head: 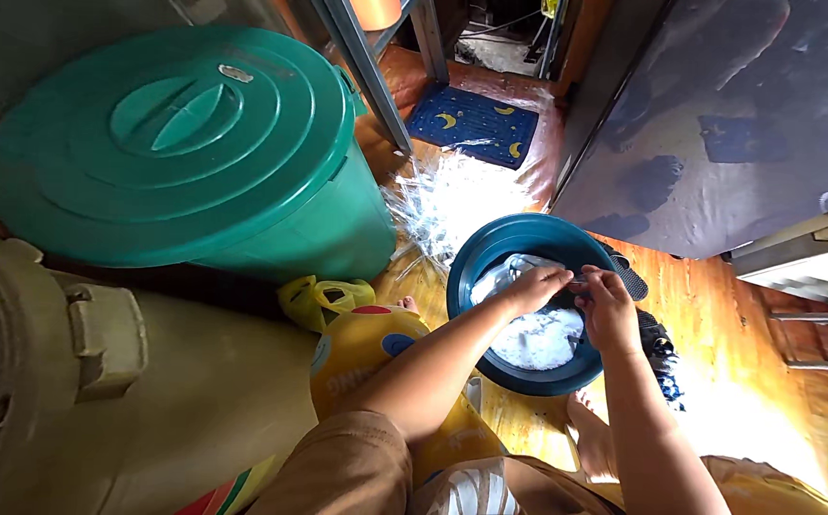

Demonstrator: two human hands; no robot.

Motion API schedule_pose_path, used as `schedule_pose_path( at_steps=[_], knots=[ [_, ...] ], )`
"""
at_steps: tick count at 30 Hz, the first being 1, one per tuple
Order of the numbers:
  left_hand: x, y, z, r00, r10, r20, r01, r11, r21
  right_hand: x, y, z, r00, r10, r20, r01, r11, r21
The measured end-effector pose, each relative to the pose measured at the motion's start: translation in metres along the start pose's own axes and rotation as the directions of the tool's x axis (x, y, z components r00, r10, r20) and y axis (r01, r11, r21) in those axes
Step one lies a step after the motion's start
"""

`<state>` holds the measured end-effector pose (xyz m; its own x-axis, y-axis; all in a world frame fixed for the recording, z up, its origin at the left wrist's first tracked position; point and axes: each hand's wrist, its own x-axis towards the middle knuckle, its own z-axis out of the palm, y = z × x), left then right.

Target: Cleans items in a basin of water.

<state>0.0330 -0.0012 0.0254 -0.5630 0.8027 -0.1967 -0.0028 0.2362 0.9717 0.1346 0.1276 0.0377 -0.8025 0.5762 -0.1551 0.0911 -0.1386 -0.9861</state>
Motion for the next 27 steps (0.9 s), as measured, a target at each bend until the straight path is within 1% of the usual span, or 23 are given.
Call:
schedule_pose_path(
  at_steps=[2, 5, 8, 12, 14, 15, 16, 17, 18, 19, 20, 22, 23, 25, 26, 27],
  knots=[
    [0.002, -0.006, -0.003, 1.000, 0.020, 0.009, -0.020, 0.998, 0.059, 0.004, -0.006, -0.004, 0.992, 0.117, -0.053, -0.102, 0.968, 0.229],
    [0.002, -0.006, -0.006, 1.000, 0.014, 0.027, -0.017, 0.994, 0.103, 0.011, -0.012, -0.016, 0.974, 0.194, -0.115, -0.133, 0.905, 0.405],
    [0.000, -0.004, -0.007, 0.998, 0.030, 0.048, -0.037, 0.986, 0.161, 0.016, -0.015, -0.026, 0.956, 0.219, -0.197, -0.104, 0.876, 0.470],
    [0.002, -0.004, -0.006, 0.992, 0.014, 0.125, -0.051, 0.953, 0.299, 0.023, -0.016, -0.036, 0.920, 0.217, -0.327, -0.032, 0.872, 0.489],
    [0.004, -0.006, -0.007, 0.986, -0.002, 0.164, -0.059, 0.927, 0.370, 0.024, -0.017, -0.037, 0.912, 0.194, -0.361, 0.006, 0.875, 0.484],
    [0.005, -0.006, -0.007, 0.982, -0.017, 0.189, -0.065, 0.905, 0.421, 0.023, -0.017, -0.037, 0.918, 0.171, -0.357, 0.022, 0.878, 0.479],
    [0.005, -0.006, -0.009, 0.976, -0.043, 0.213, -0.067, 0.872, 0.484, 0.021, -0.017, -0.037, 0.935, 0.130, -0.329, 0.041, 0.883, 0.468],
    [0.005, -0.006, -0.010, 0.973, -0.079, 0.218, -0.056, 0.831, 0.553, 0.017, -0.017, -0.038, 0.963, 0.069, -0.262, 0.059, 0.891, 0.451],
    [0.005, -0.006, -0.011, 0.973, -0.124, 0.194, -0.023, 0.786, 0.617, 0.012, -0.015, -0.039, 0.988, -0.009, -0.151, 0.075, 0.898, 0.435],
    [0.005, -0.005, -0.012, 0.973, -0.178, 0.146, 0.035, 0.742, 0.669, 0.008, -0.012, -0.040, 0.996, -0.091, -0.006, 0.085, 0.905, 0.417],
    [0.004, -0.002, -0.013, 0.972, -0.222, 0.081, 0.103, 0.705, 0.702, 0.005, -0.008, -0.039, 0.977, -0.159, 0.145, 0.087, 0.907, 0.411],
    [0.005, 0.002, -0.017, 0.962, -0.269, -0.043, 0.217, 0.662, 0.718, -0.003, 0.000, -0.031, 0.895, -0.228, 0.384, 0.044, 0.901, 0.432],
    [0.005, 0.001, -0.019, 0.966, -0.244, -0.081, 0.229, 0.674, 0.702, -0.008, 0.005, -0.024, 0.851, -0.234, 0.470, -0.003, 0.893, 0.450],
    [0.007, -0.001, -0.024, 0.980, -0.164, -0.117, 0.201, 0.765, 0.612, -0.018, 0.020, -0.011, 0.770, -0.217, 0.600, -0.136, 0.863, 0.486],
    [0.007, 0.004, -0.025, 0.981, -0.147, -0.128, 0.193, 0.829, 0.525, -0.022, 0.029, -0.005, 0.739, -0.191, 0.646, -0.210, 0.846, 0.490],
    [0.005, 0.012, -0.026, 0.978, -0.142, -0.153, 0.192, 0.897, 0.398, -0.026, 0.040, 0.000, 0.726, -0.150, 0.671, -0.287, 0.821, 0.494]
  ],
)
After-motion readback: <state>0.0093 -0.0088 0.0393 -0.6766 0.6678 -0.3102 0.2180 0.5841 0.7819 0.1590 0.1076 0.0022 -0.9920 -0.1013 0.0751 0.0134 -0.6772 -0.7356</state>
